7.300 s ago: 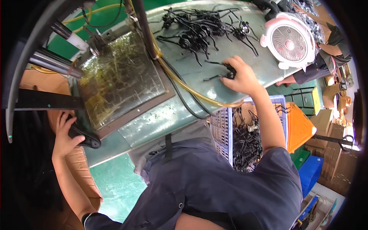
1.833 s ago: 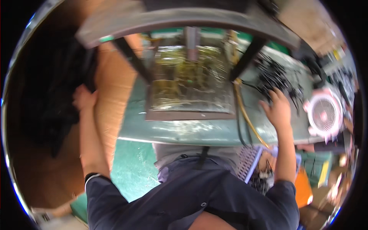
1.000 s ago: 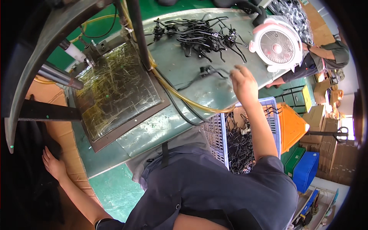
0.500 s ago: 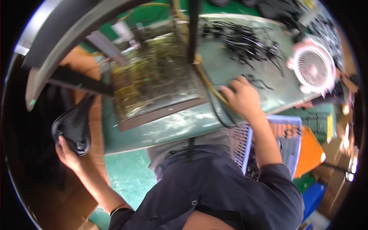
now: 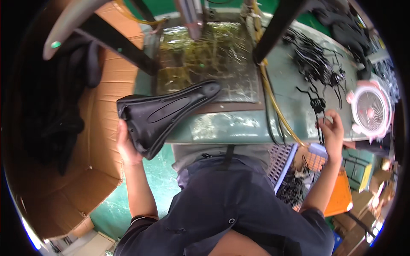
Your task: Assembling metal rails onto plastic bicycle seat bases using a manual mechanical press.
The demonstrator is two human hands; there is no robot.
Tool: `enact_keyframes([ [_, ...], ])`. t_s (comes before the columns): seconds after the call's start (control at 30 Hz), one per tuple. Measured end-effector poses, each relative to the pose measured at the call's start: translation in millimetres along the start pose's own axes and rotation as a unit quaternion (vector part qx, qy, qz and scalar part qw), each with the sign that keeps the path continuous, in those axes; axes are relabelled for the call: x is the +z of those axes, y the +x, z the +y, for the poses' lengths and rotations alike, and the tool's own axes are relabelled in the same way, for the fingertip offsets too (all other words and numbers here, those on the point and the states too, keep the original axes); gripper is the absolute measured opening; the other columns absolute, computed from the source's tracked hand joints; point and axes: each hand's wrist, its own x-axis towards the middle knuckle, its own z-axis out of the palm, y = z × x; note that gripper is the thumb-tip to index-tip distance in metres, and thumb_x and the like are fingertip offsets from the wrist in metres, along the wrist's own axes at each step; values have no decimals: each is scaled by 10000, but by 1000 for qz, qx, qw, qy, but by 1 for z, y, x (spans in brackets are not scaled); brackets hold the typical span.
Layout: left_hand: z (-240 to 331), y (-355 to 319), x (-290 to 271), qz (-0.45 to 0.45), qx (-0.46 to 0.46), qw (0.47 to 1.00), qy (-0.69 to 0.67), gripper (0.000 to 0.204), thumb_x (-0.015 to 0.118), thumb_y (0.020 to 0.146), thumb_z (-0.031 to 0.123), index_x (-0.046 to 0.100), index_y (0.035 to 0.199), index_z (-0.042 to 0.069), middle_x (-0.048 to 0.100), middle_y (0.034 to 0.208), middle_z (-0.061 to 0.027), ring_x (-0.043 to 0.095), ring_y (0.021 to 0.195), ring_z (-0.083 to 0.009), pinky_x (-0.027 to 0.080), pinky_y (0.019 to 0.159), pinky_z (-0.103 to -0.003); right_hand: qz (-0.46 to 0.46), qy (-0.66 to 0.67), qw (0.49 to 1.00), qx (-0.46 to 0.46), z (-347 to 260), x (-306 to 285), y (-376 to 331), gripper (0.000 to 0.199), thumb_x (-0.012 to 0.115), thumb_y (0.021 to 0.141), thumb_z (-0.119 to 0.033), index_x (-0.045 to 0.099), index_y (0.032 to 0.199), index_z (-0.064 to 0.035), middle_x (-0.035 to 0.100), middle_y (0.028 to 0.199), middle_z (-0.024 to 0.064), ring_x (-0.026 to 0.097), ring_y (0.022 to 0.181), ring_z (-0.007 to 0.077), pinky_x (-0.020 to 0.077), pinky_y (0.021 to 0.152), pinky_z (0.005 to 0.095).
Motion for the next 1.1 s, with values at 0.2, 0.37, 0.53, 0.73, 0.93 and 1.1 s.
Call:
enact_keyframes([
  [0.2,-65,-8,61,-50,97,977,183,437,601,1147,195,527,1527,-7,631,1485,-139,636,1315,-225,493,1143,-376,143,-284,947,-40,31,9,20,646,731,954,-120,513,1557,-42,626,1449,162,682,1168,272,563,952,379],
  [0.37,-51,2,89,-87,332,804,485,610,797,976,122,533,1507,-21,577,1532,-190,586,1377,-314,462,1164,-401,183,-484,854,-57,16,38,37,718,820,908,-315,573,1528,-52,585,1476,206,679,1211,391,563,1016,449],
  [0.53,-51,28,110,-208,414,727,507,570,823,901,58,604,1420,-28,635,1452,-221,612,1346,-366,475,1155,-419,163,-424,889,-60,17,24,30,576,849,886,-306,696,1356,-10,689,1266,191,709,1120,377,563,990,439],
  [0.73,-80,12,114,-166,359,841,368,370,648,930,-77,658,1298,-35,677,1293,-165,644,1233,-291,483,1113,-381,62,-211,957,-188,-51,79,-17,545,886,783,-127,714,1285,-1,646,1070,105,638,912,211,534,815,328],
  [0.93,-93,4,119,-171,330,846,383,283,676,1002,7,680,1283,-28,701,1321,-161,656,1246,-267,486,1113,-377,-189,-183,887,-379,-92,188,-7,640,947,732,-258,732,1287,-19,698,1119,145,724,920,302,599,765,375],
  [1.1,-104,7,120,-203,274,891,299,222,567,1141,101,700,1259,-32,762,1275,-139,685,1214,-207,500,1095,-338,-231,-201,870,-385,-83,235,-6,625,948,729,-274,735,1259,-19,709,1085,121,734,849,303,607,703,369],
])
